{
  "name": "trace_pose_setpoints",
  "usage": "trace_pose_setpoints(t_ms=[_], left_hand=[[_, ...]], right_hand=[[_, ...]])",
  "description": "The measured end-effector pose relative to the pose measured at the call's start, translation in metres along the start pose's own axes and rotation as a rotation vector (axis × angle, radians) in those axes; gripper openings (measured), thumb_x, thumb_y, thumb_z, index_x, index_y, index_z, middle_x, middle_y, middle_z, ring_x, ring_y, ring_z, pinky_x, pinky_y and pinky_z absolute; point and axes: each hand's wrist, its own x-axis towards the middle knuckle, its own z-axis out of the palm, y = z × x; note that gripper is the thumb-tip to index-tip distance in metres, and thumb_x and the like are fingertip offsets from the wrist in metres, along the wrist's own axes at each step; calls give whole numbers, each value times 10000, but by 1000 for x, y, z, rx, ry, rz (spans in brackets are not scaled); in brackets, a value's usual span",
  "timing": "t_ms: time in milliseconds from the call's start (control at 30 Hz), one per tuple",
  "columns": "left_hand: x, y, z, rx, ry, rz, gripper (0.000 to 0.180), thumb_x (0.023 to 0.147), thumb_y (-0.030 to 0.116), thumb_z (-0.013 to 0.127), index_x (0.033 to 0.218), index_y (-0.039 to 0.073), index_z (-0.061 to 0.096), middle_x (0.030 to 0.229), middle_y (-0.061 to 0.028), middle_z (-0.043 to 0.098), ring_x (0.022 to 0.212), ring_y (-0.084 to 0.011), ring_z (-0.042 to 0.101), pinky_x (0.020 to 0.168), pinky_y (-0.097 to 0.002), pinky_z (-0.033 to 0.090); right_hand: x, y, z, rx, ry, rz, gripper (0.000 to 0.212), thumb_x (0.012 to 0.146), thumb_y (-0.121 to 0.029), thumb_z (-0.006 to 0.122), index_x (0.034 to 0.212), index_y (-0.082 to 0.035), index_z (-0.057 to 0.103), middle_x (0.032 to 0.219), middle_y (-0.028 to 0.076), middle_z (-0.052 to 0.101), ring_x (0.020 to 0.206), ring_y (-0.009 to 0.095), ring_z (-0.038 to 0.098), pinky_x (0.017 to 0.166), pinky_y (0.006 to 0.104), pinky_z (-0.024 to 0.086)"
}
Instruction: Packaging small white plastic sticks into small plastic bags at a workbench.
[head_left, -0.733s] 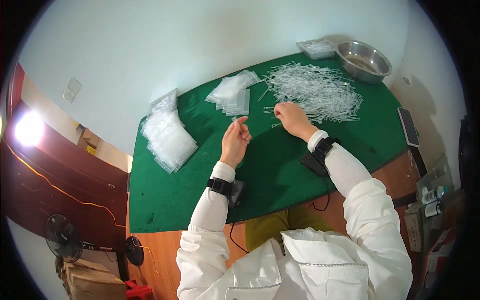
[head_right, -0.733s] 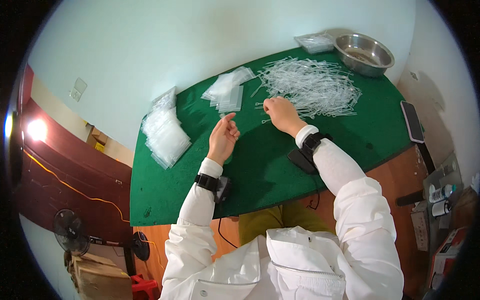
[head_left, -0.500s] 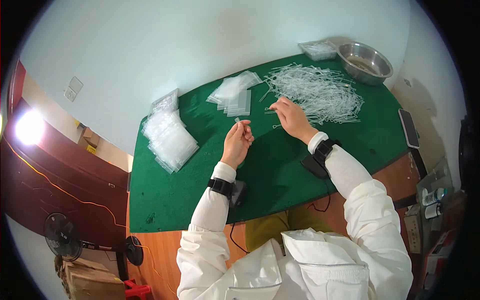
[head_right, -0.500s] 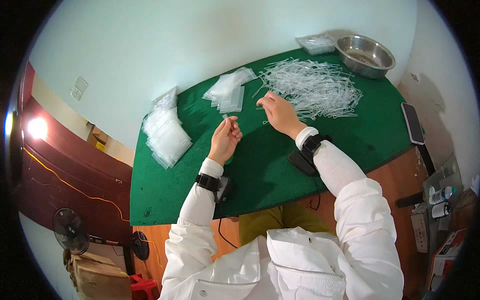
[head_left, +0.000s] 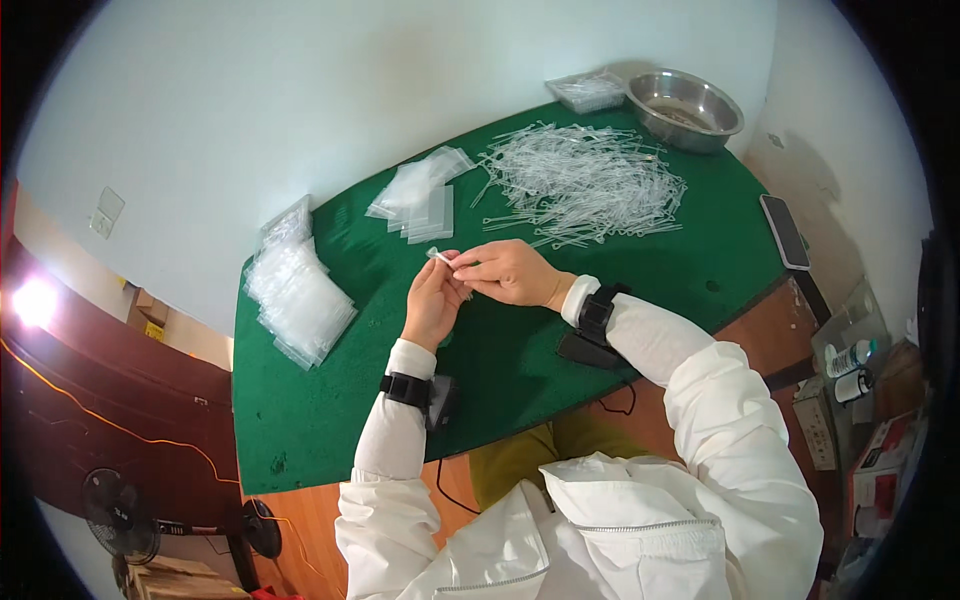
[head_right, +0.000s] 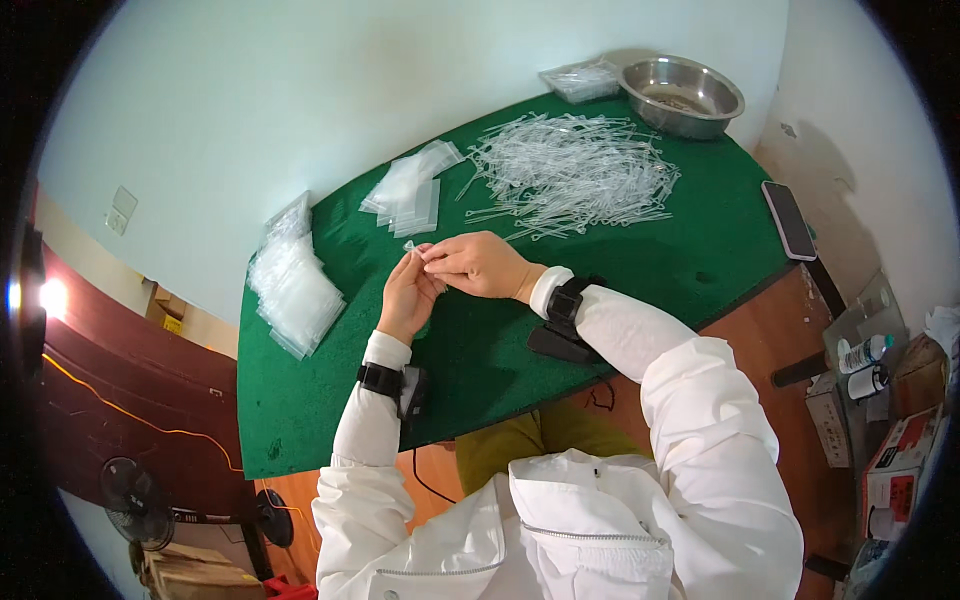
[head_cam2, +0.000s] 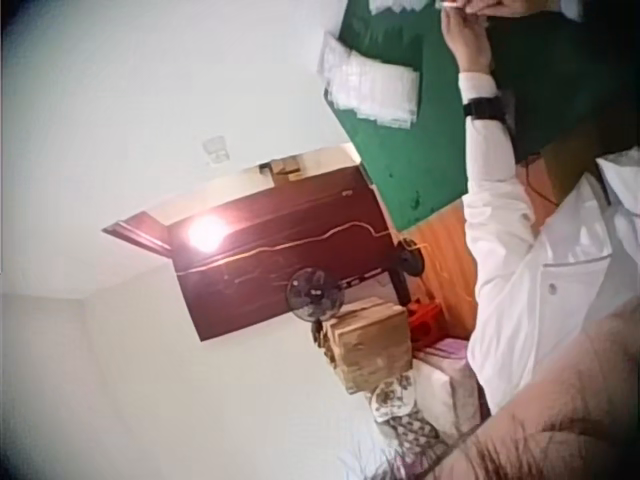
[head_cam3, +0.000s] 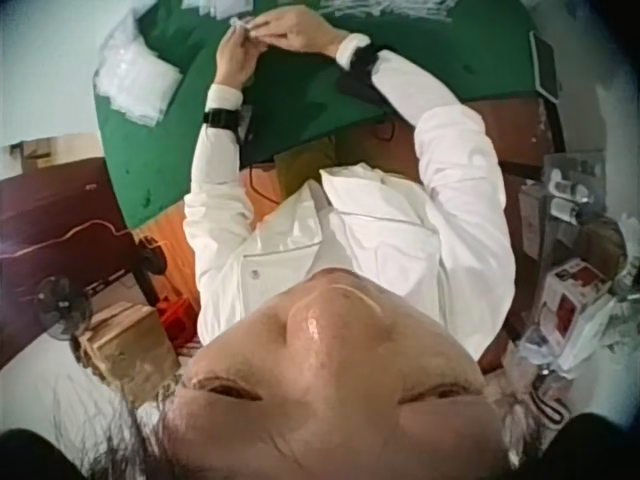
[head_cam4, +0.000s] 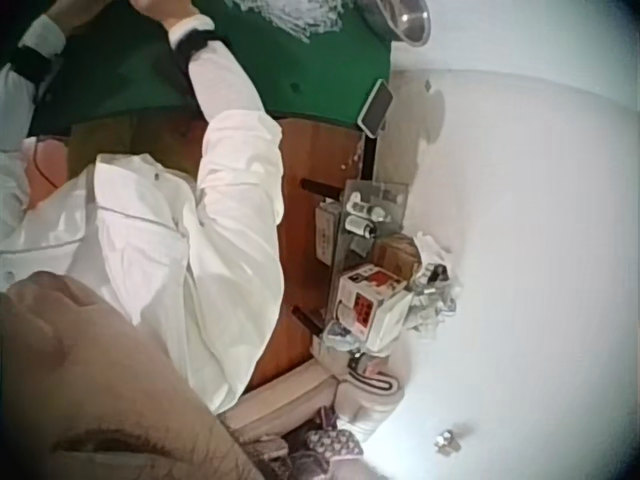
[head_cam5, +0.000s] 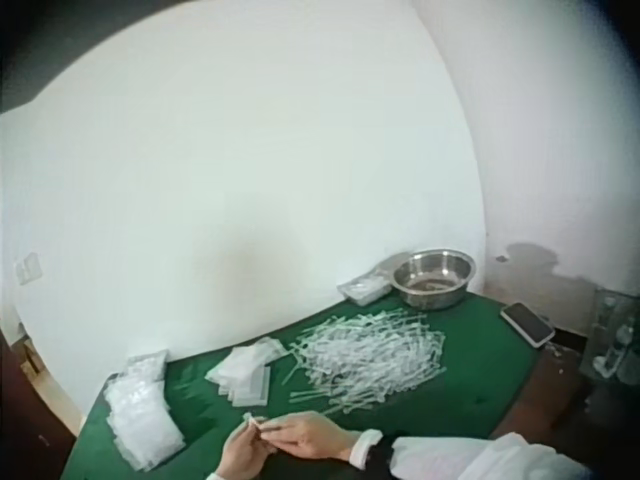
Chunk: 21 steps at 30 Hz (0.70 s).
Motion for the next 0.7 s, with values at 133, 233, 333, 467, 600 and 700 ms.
trace_pose_setpoints(t_ms=[133,233,333,467,600,700], left_hand=[[-1,-1,-2,18,-10,-2,262,971,202,322,1083,28,482,1015,-76,560,873,-174,570,740,-318,483],[-1,-1,0,28,2,-3,271,971,204,313,1087,26,481,1019,-76,560,876,-173,570,735,-320,485],[-1,0,1,28,1,-8,277,970,207,307,1082,25,485,1023,-75,560,879,-175,570,733,-321,487],[-2,2,-1,13,56,-5,280,968,205,307,1077,23,490,1017,-74,564,880,-177,571,729,-320,488],[0,1,-3,-47,95,-14,272,967,180,321,1048,-6,503,968,-72,570,842,-159,576,711,-293,492],[1,0,1,-67,82,-9,278,967,175,318,1053,-16,501,963,-76,573,847,-162,579,725,-288,493]], right_hand=[[-3,-1,-3,16,-103,49,130,741,-121,622,857,-74,657,985,61,624,906,242,597,777,341,490],[-4,1,-4,-14,-101,16,140,736,-123,627,863,-73,657,1002,61,620,940,242,587,826,356,474],[-4,1,-3,-23,-99,1,147,730,-124,633,865,-70,656,1015,61,617,968,244,578,865,371,457],[-4,2,-3,-5,-110,-6,162,723,-114,644,878,-71,653,1025,58,615,1007,243,565,897,387,440],[-3,2,-3,-15,-138,-32,189,716,-91,657,904,-77,653,1030,52,616,1046,237,552,903,390,439],[-4,2,-4,-34,-151,-31,187,711,-87,660,897,-73,651,1027,53,616,1056,239,547,903,390,438]])
